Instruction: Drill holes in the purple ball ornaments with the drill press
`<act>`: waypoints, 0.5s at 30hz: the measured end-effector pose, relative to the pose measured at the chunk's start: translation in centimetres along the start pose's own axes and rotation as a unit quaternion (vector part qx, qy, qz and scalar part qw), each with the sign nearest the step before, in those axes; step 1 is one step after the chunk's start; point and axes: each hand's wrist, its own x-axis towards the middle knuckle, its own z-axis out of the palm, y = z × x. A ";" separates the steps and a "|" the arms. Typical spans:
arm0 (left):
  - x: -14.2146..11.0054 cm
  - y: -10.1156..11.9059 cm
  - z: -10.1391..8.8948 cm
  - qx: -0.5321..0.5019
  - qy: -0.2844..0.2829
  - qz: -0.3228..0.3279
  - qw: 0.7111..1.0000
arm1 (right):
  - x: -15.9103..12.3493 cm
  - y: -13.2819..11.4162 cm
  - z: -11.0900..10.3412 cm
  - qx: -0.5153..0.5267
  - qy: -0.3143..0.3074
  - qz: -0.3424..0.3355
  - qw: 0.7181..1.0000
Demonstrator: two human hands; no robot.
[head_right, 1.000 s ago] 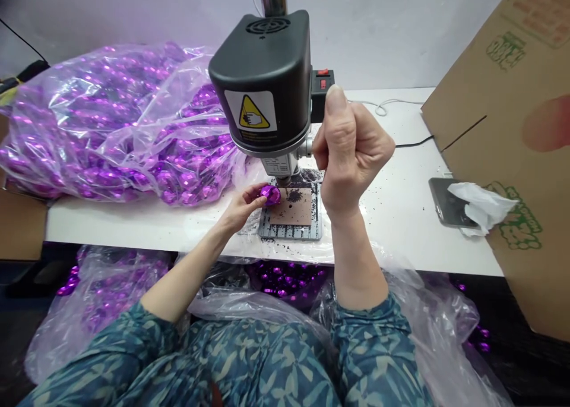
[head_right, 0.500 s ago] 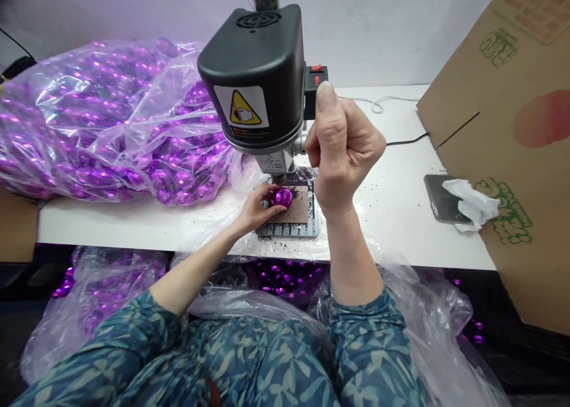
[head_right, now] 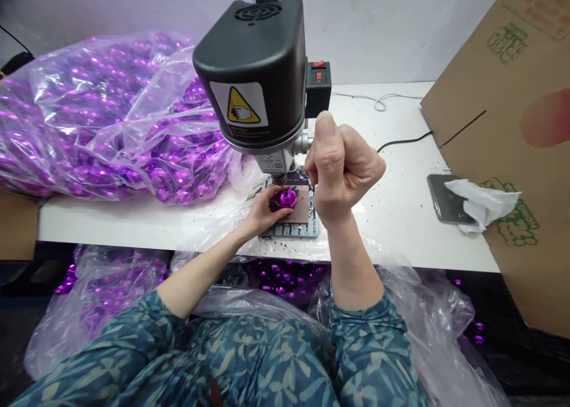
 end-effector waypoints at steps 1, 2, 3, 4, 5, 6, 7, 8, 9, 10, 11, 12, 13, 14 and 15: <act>0.0 -0.1 0.0 -0.001 0.000 0.001 1.000 | -0.1 0.0 -0.1 0.004 -0.001 -0.001 1.000; 0.0 -0.1 0.0 -0.002 0.000 0.002 1.000 | -0.2 0.0 -0.2 0.007 -0.003 -0.002 1.000; 0.0 -0.1 0.1 -0.004 0.000 0.001 1.000 | -0.2 0.1 -0.2 0.009 -0.005 -0.004 1.000; 0.0 -0.1 0.1 -0.007 0.000 -0.001 1.000 | -0.3 0.2 -0.3 0.011 -0.006 -0.007 1.000; -0.1 -0.1 0.1 -0.010 -0.001 -0.007 1.000 | -0.3 0.3 -0.3 0.014 -0.007 -0.012 1.000; -0.1 -0.1 0.1 -0.014 -0.001 -0.015 1.000 | -0.3 0.4 -0.4 0.018 -0.008 -0.019 1.000; -0.2 0.0 0.1 -0.017 -0.001 -0.025 1.000 | -0.4 0.5 -0.5 0.022 -0.010 -0.027 0.999; -0.2 0.1 0.1 -0.020 0.001 -0.036 0.999 | -0.4 0.7 -0.5 0.026 -0.010 -0.037 0.999; -0.3 0.2 0.1 -0.022 0.003 -0.045 0.999 | -0.5 0.8 -0.6 0.029 -0.011 -0.048 0.998; -0.3 0.2 0.1 -0.024 0.006 -0.054 0.998 | -0.6 1.0 -0.6 0.031 -0.013 -0.057 0.998; -0.4 0.3 0.1 -0.025 0.009 -0.059 0.998 | -0.7 1.2 -0.7 0.033 -0.015 -0.066 0.997; -0.4 0.3 0.1 -0.027 0.011 -0.062 0.998 | -0.8 1.4 -0.8 0.034 -0.015 -0.076 0.996; -0.4 0.3 0.1 -0.027 0.014 -0.062 0.998 | -0.9 1.6 -0.8 0.037 -0.015 -0.087 0.995; -0.4 0.3 0.2 -0.028 0.016 -0.060 0.998 | -1.0 1.9 -0.9 0.039 -0.013 -0.098 0.994; -0.4 0.3 0.2 -0.029 0.017 -0.058 0.998 | -1.1 2.2 -1.0 0.042 -0.011 -0.110 0.993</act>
